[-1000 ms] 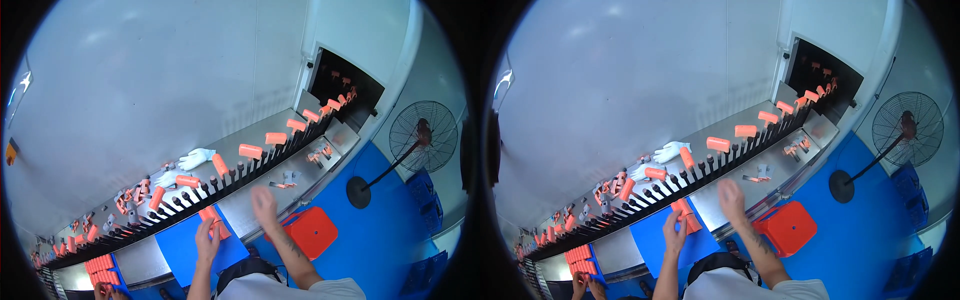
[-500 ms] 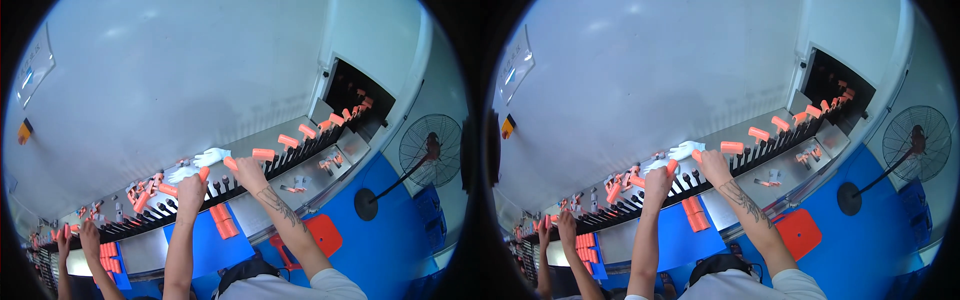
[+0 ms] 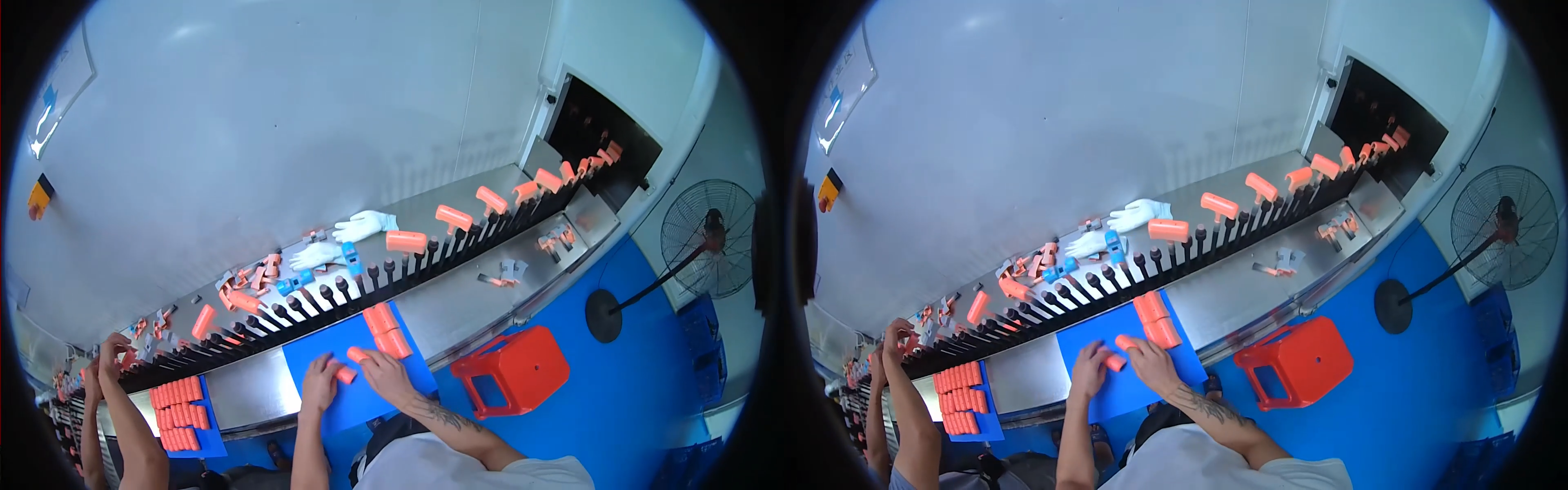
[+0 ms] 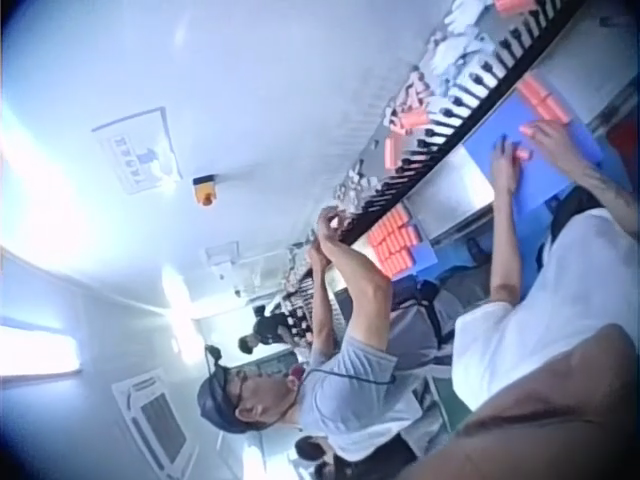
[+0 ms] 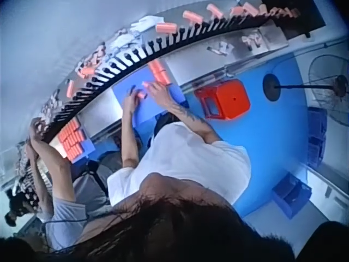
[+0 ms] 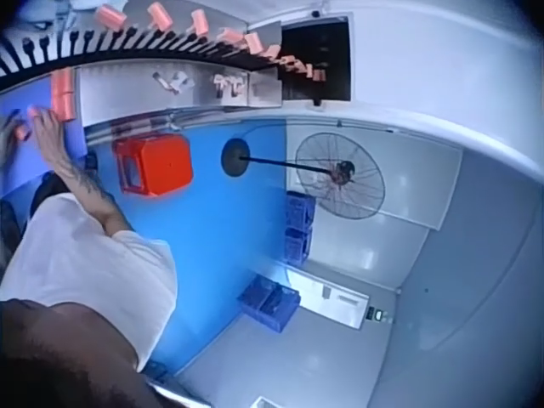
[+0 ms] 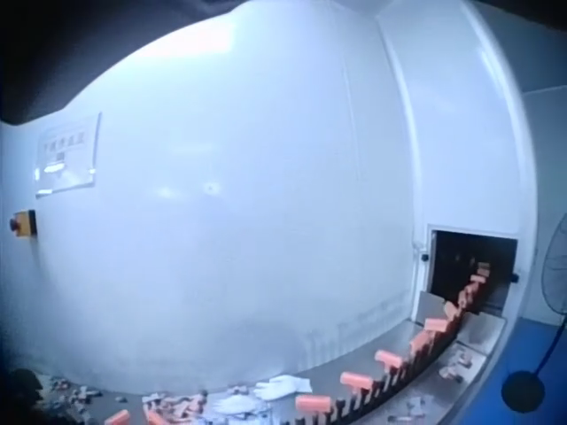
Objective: Collect orange plastic parts from a conveyor belt and arrange them onto a blue tray.
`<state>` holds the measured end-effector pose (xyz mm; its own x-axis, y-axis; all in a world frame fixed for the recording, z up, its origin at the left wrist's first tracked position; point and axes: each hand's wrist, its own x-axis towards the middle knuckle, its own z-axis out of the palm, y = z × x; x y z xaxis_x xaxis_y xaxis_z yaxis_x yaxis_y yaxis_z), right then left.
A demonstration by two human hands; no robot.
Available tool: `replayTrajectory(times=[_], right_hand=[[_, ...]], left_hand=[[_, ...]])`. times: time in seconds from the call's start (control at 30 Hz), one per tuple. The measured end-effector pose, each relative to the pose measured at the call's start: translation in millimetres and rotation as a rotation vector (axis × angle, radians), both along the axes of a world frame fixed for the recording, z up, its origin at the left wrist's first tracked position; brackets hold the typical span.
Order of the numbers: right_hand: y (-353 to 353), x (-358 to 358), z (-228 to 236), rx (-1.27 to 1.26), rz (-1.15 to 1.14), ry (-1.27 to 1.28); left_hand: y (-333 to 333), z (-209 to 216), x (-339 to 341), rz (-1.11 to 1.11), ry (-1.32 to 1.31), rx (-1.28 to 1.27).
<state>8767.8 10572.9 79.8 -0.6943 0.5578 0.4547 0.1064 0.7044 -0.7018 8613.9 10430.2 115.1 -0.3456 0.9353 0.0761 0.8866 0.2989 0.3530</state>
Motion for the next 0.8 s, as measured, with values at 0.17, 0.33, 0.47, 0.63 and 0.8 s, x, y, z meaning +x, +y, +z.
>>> replayTrajectory(times=[0.17,0.33,0.47,0.63,0.8], right_hand=[[15,15,-27,0.321,-0.051,-0.189],[76,32,-18,0.405,-0.076,-0.289],[128,27,-15,0.428,-0.086,-0.306],[175,47,-21,0.385,-0.152,-0.210],[241,129,27,0.087,-0.253,0.159]], left_hand=[[32,-32,47,0.408,-0.187,0.408],[104,-43,77,0.306,-0.316,0.429],[164,-53,73,0.234,-0.136,0.463],[214,-58,98,0.325,-0.361,0.463],[235,-35,144,0.441,-0.410,0.622]])
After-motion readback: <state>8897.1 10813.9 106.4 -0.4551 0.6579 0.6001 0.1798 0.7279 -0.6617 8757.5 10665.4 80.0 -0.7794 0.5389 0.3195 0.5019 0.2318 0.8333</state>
